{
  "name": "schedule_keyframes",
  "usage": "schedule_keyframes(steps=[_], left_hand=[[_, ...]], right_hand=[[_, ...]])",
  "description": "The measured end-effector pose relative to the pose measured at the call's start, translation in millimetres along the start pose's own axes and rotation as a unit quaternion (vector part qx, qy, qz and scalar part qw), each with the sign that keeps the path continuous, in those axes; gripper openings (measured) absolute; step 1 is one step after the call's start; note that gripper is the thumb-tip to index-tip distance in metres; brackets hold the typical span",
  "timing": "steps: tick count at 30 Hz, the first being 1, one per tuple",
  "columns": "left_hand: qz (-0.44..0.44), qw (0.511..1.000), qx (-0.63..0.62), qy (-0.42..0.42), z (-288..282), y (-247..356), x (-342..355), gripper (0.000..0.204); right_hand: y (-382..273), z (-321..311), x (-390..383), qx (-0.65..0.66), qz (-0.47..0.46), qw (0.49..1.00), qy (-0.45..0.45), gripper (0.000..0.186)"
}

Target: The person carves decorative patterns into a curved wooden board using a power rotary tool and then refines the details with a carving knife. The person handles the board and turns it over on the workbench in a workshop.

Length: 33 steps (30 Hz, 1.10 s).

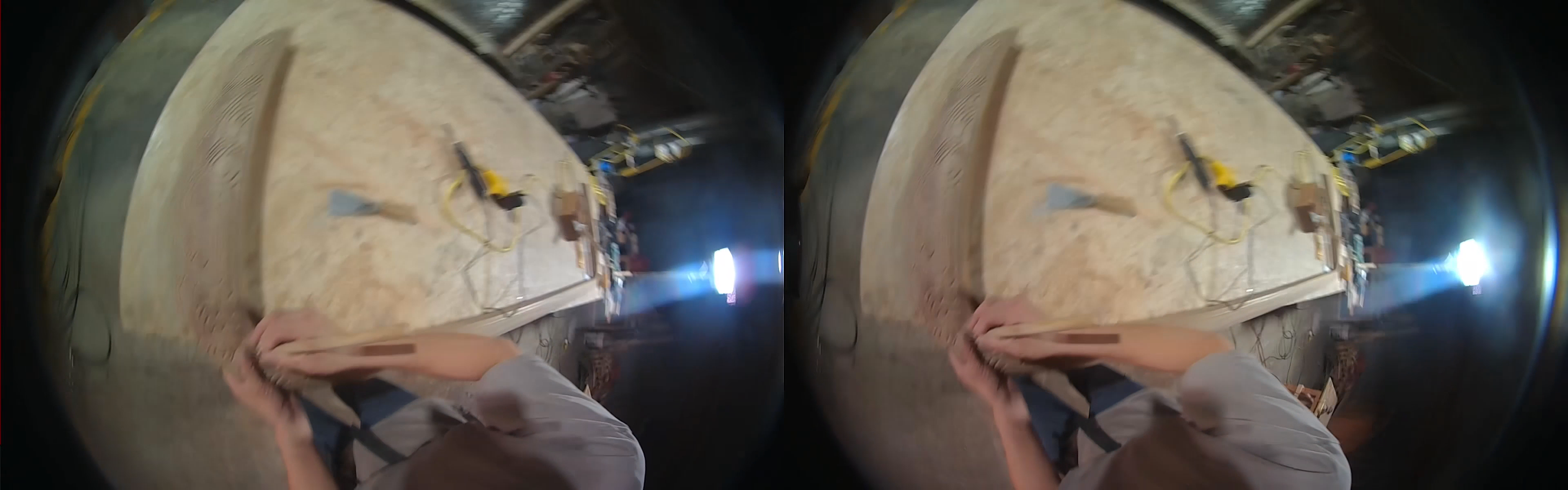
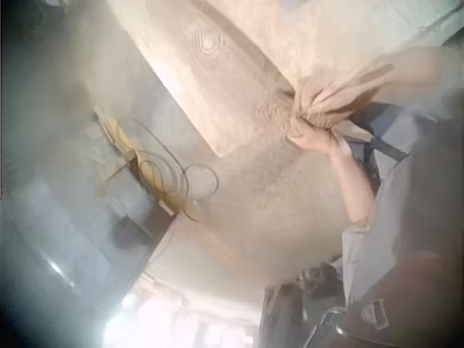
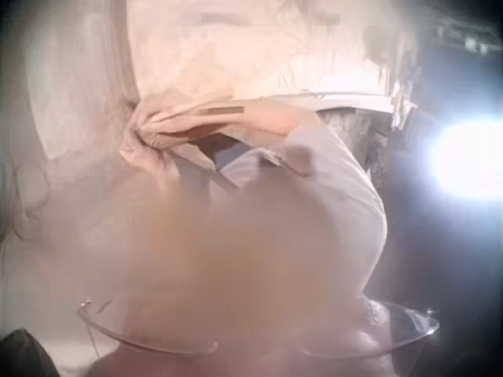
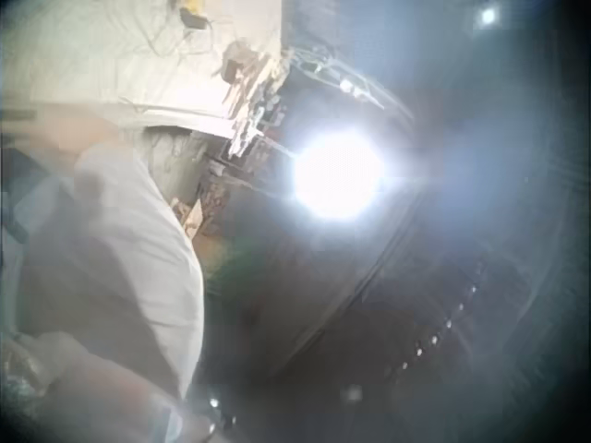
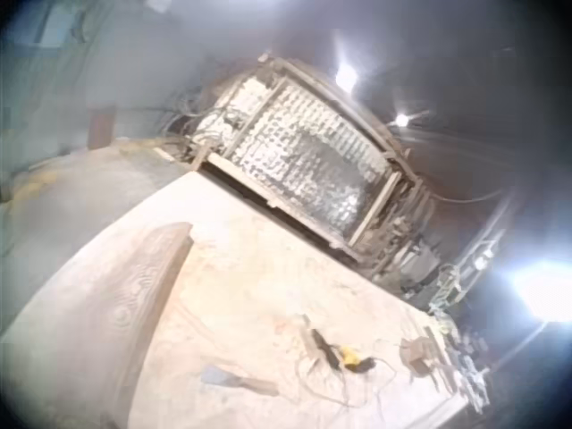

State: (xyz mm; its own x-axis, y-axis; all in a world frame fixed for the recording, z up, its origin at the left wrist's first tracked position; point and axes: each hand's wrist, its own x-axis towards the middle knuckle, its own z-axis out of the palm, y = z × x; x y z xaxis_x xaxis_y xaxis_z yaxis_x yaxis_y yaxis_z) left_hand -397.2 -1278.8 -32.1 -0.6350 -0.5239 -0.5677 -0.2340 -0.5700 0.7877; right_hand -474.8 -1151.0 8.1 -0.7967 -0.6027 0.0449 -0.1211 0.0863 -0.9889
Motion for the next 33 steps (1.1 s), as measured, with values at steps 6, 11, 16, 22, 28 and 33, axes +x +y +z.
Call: schedule_keyframes(steps=[6, 11, 16, 22, 28, 33], left_hand=[[0.017, 0.999, -0.027, 0.014, 10.7, 2.5, 1.5, 0.044], [-0.015, 0.997, -0.078, 0.016, -2.0, 0.6, 2.1, 0.052], [-0.009, 0.996, -0.088, 0.012, -3.0, -3.4, -0.2, 0.050], [0.003, 0.994, -0.110, 0.012, 4.2, -8.6, 0.8, 0.052], [0.014, 0.995, -0.100, 0.022, 4.7, -12.3, 1.7, 0.054], [0.020, 0.996, -0.084, 0.029, 1.2, -14.9, -0.6, 0.055]], right_hand=[[-7.3, 1.2, -14.9, -0.002, 0.101, 0.993, 0.068, 0.012], [-1.6, 8.8, -8.6, 0.021, 0.016, 0.999, 0.033, 0.012], [-3.8, 7.7, -10.2, -0.018, 0.024, 0.999, 0.023, 0.013], [-12.0, -0.8, 1.3, -0.032, 0.018, 0.999, -0.002, 0.011], [-7.4, -16.9, 14.6, -0.021, 0.004, 0.997, -0.073, 0.010], [-7.5, -23.7, 22.5, 0.014, 0.047, 0.992, -0.119, 0.013]])
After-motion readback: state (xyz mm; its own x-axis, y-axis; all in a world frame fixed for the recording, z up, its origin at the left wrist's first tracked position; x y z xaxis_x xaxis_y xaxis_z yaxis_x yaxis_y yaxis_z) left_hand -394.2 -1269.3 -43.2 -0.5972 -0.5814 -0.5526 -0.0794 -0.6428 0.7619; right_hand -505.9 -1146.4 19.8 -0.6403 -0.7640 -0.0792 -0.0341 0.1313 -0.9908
